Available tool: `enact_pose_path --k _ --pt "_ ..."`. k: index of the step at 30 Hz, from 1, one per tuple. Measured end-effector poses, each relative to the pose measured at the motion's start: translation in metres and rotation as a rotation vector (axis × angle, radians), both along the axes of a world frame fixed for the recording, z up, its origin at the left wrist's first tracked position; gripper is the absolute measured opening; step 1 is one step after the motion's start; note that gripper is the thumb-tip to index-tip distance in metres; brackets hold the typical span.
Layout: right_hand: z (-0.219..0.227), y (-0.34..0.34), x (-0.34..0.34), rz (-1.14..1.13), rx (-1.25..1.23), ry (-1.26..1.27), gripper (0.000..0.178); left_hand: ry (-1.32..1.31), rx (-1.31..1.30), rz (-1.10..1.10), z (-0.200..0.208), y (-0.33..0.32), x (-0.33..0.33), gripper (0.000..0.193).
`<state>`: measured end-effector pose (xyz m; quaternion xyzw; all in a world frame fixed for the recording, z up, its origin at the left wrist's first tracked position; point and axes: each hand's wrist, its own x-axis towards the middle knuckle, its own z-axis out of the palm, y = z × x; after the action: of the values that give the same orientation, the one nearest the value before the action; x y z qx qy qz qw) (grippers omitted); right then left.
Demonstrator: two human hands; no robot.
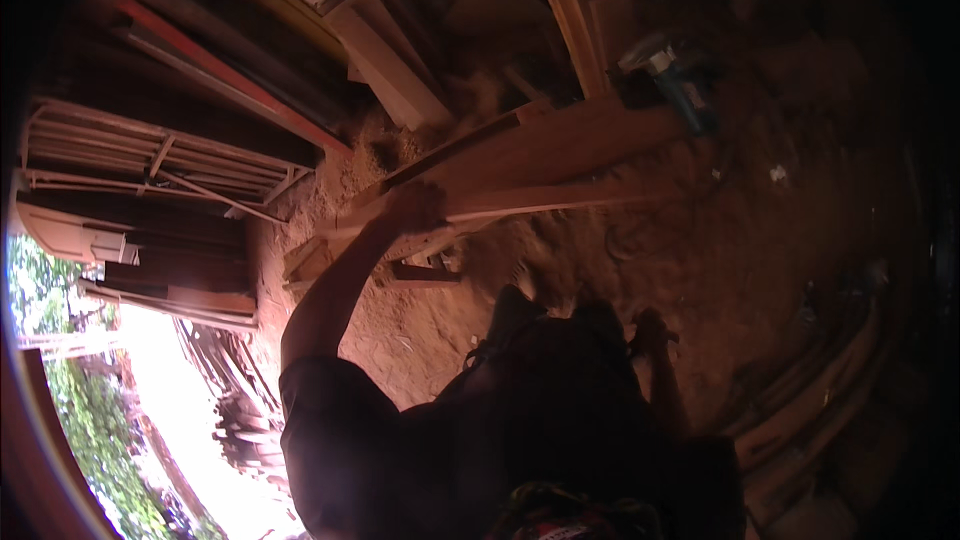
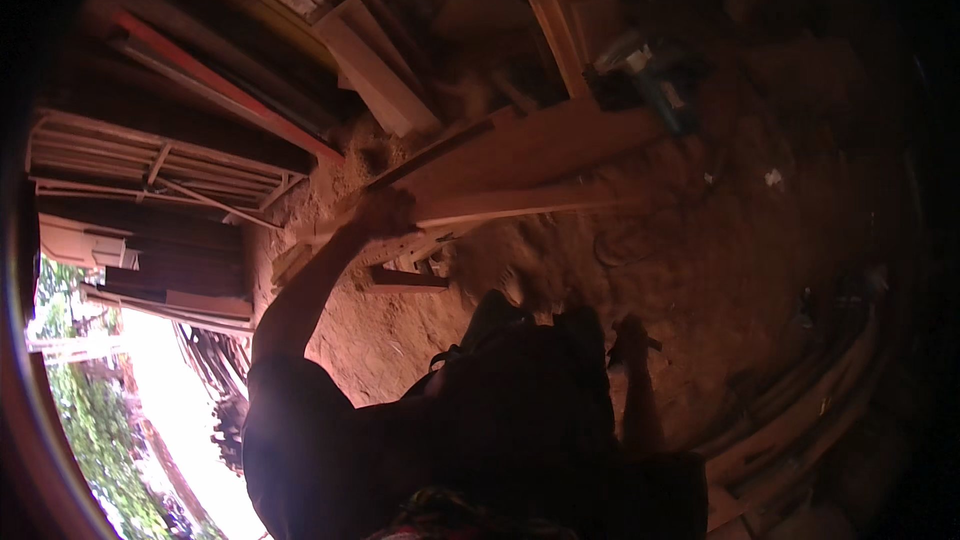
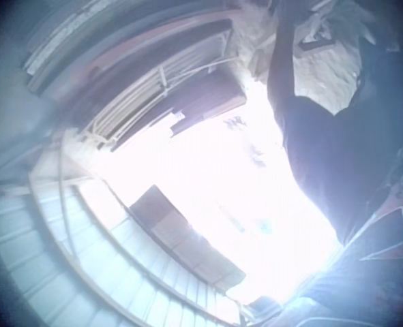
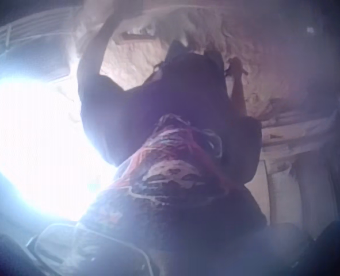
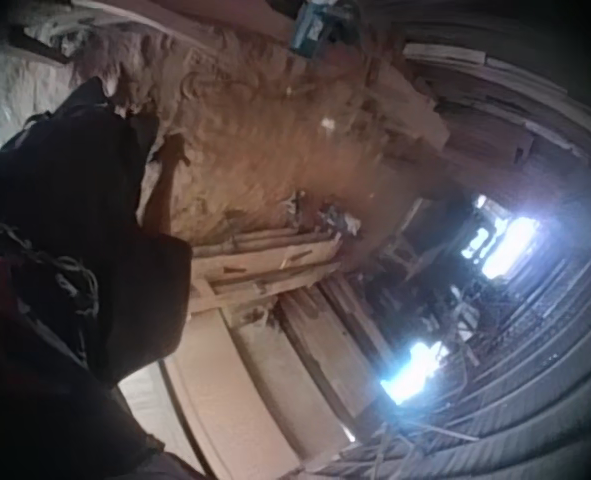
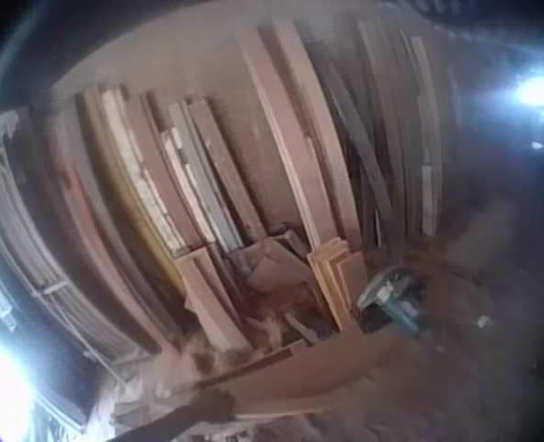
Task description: The person repeatedly smooths the edges of wooden planks using a sanding block. They rotate the planks to work different sides and occasionally reposition them on the workbench. The person briefly walks to a bucket and returns to continue sanding.
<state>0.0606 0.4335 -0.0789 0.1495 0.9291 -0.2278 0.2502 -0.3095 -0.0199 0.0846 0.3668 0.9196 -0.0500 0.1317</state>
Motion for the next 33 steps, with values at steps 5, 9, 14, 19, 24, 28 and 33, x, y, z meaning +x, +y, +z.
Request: enact_pose_path --k 5,9,14,19,24,28,33 --pt "-0.062 -0.008 0.008 -0.397 -0.431 0.076 0.022 -0.278 0.109 0.238 0.029 -0.014 0.074 0.06" --pt "-0.081 -0.018 0.004 0.323 -0.021 0.239 0.037 -0.386 0.314 0.297 0.045 -0.05 0.139 0.058" --pt "-0.164 0.003 0.005 0.331 -0.002 0.305 0.047 -0.378 0.259 0.638 0.09 -0.072 0.186 0.047" --pt "-0.124 0.014 -0.041 -0.257 -0.554 0.018 0.068 -0.121 0.463 0.791 0.075 -0.078 0.209 0.045" --pt "-0.078 0.028 -0.084 -0.502 -0.734 -0.059 0.081 0.012 0.599 0.915 -0.023 -0.071 0.179 0.05" --pt "-0.023 0.031 -0.088 -0.609 -0.861 0.035 0.077 0.041 0.453 1.081 -0.054 -0.02 0.146 0.058" --pt "-0.058 0.051 -0.053 -0.377 -0.608 0.065 0.066 0.074 0.438 1.161 -0.039 0.029 0.106 0.06"
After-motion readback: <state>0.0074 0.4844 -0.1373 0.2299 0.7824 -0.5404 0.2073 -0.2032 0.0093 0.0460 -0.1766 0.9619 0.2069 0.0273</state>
